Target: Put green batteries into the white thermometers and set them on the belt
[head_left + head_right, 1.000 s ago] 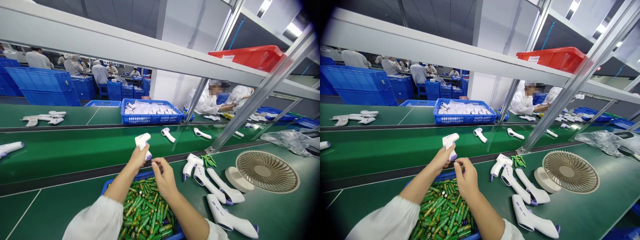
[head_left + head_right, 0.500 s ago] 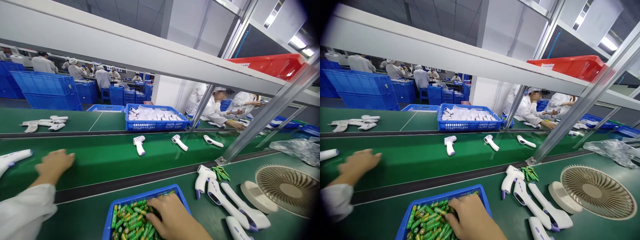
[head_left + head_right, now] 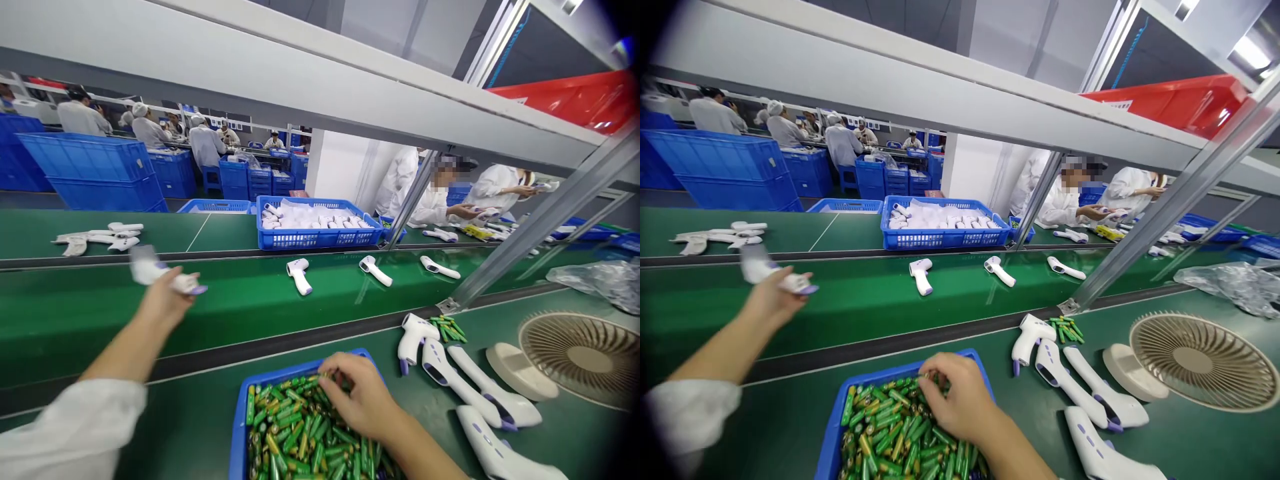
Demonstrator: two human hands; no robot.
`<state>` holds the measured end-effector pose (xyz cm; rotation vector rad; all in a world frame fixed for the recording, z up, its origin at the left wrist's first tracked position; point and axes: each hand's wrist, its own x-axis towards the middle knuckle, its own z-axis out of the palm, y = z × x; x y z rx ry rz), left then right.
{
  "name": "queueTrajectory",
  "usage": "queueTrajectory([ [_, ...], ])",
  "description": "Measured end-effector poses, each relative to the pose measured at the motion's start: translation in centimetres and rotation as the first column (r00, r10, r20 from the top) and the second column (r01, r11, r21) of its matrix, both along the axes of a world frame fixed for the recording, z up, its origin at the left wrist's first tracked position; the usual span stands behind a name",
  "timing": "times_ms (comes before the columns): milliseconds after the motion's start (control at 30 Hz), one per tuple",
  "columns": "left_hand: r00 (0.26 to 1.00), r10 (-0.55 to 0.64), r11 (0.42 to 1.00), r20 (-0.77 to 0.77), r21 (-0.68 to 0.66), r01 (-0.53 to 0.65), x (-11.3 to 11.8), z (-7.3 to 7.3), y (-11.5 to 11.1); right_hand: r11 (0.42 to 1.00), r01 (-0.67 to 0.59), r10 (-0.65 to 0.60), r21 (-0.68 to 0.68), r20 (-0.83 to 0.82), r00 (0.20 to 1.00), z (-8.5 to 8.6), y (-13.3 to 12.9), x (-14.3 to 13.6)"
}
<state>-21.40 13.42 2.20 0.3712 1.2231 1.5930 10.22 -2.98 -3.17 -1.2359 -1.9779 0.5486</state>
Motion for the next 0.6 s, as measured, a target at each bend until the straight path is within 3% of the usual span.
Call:
queueTrajectory([
  [67,0.984,-0.137,0.989,0.118,0.069,0.13,6.1,0.3,-2.0,0.978,0.149,-0.121,0.147,-0.184,0.975,-0.1,0.4,0.3],
  [167,0.938,-0.252,0.968,0.237,0.071,0.242,16.2,1.0,-6.3,0.87,0.396,-0.261,0.294,-0.406,0.876,-0.1,0.7,0.8],
  [267,0.934,-0.271,0.958,0.234,-0.024,0.285,22.5,0.7,-10.1,0.815,0.461,-0.264,0.351,-0.483,0.835,0.0,0.5,1.1],
  [333,0.938,-0.278,0.954,0.208,-0.049,0.294,23.8,-0.2,-11.4,0.834,0.419,-0.222,0.358,-0.478,0.85,0.1,0.4,1.2],
  [467,0.939,-0.288,0.954,0.19,-0.023,0.297,23.0,-2.1,-11.3,0.856,0.352,-0.167,0.379,-0.441,0.882,0.3,0.6,1.2],
  [600,0.927,-0.299,0.951,0.228,-0.005,0.308,22.7,-2.5,-10.9,0.834,0.319,-0.132,0.451,-0.398,0.908,0.5,0.7,1.3],
])
